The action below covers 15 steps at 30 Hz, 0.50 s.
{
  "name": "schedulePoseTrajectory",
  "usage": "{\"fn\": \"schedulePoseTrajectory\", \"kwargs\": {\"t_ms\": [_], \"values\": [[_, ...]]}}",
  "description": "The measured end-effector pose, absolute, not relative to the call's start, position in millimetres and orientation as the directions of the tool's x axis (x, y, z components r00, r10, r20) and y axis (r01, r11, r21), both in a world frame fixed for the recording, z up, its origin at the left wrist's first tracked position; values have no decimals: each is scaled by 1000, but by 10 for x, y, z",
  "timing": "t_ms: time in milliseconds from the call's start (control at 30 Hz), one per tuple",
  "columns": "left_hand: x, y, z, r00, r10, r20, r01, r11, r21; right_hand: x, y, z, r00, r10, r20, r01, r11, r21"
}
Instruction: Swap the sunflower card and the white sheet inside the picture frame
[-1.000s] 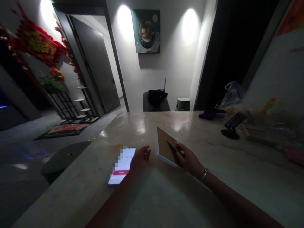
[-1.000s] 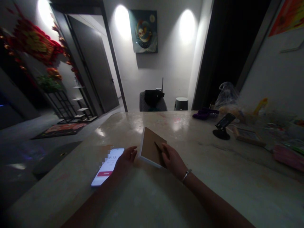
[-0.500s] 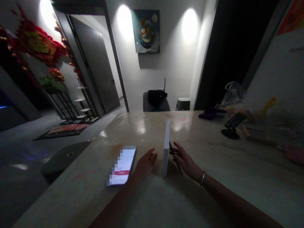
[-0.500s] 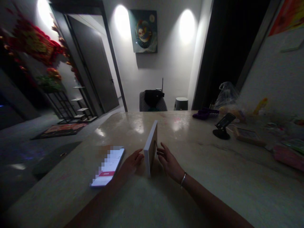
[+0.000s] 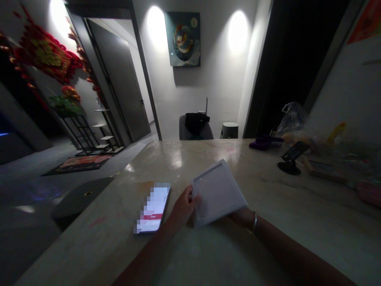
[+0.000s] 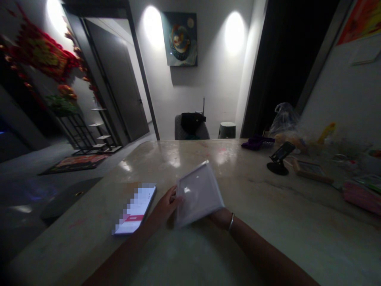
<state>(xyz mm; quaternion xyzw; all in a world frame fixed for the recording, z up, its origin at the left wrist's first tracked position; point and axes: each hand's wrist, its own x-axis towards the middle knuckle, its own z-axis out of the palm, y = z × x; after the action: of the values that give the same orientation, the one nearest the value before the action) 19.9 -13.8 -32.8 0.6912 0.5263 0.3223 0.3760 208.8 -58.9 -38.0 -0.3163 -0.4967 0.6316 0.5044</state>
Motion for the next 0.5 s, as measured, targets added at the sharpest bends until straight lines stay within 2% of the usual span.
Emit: {"fn": "schedulePoseTrajectory", "kwargs": {"t_ms": [67,167,333,433,500], "values": [[194,-120,-332,192,980,51,476,-138,869,2108,-588,-345,-356,934,20,-329,-105,-938],[183,-95,-333,159,986,57,479,-127,868,2125,-574,-249,-359,925,-128,-315,-249,-916],[177,-90,-340,134,989,56,528,-119,841,2268,-445,-227,-125,940,-318,-291,-341,-894],[173,-94,-355,120,989,82,568,-136,812,2390,-350,-308,-6,973,-230,-254,-224,-941],[166,-94,-363,116,987,115,593,-162,789,2438,-312,-356,6,985,-170,-204,-166,-965]]}}
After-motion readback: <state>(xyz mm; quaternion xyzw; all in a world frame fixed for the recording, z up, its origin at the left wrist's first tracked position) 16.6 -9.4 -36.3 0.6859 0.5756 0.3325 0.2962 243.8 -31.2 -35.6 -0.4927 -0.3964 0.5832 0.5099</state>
